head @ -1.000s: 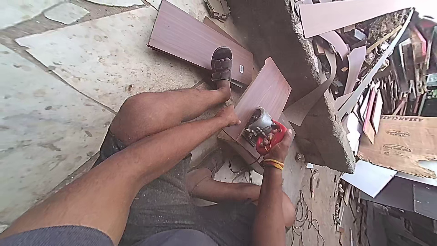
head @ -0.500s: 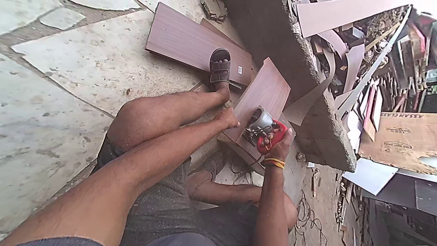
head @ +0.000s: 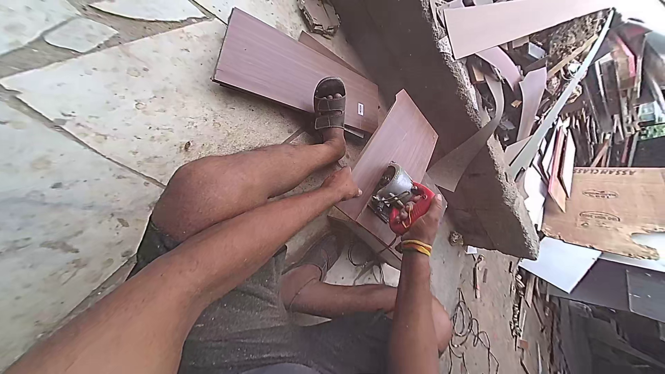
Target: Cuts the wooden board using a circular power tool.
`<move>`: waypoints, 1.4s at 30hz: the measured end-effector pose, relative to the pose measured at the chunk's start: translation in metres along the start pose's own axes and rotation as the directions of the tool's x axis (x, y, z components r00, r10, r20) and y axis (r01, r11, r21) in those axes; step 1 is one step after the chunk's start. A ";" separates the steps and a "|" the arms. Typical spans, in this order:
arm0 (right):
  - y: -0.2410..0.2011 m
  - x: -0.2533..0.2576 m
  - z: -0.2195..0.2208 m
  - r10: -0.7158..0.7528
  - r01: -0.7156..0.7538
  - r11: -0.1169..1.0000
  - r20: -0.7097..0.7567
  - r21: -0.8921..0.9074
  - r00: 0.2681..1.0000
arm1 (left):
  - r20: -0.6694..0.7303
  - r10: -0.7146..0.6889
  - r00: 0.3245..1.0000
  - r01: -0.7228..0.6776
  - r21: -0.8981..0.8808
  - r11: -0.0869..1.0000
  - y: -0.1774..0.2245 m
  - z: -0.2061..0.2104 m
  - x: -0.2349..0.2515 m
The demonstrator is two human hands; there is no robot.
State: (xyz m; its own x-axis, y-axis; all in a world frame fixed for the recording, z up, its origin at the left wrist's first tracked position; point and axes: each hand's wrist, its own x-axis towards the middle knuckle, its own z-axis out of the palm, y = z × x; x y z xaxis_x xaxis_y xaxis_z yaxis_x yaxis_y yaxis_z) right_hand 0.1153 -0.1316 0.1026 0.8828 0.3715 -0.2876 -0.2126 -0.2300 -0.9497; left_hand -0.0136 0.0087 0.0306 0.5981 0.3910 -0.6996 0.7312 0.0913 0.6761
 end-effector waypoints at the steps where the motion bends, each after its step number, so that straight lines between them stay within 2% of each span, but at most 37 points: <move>1: 0.000 0.000 0.000 0.002 -0.002 1.000 -0.001 0.000 1.000 | -0.002 0.003 1.000 -0.003 -0.001 1.000 0.000 0.000 0.000; 42: -0.004 0.028 0.007 -0.013 0.013 0.999 0.009 -0.034 1.000 | 0.011 -0.022 1.000 0.022 -0.013 1.000 0.001 -0.001 0.001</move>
State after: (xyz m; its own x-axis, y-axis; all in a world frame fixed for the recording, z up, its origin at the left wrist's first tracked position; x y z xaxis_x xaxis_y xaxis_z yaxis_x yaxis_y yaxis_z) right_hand 0.1377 -0.1139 0.0976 0.8815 0.3825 -0.2768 -0.1867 -0.2560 -0.9485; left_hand -0.0125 0.0104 0.0309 0.5858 0.3784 -0.7167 0.7398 0.1115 0.6635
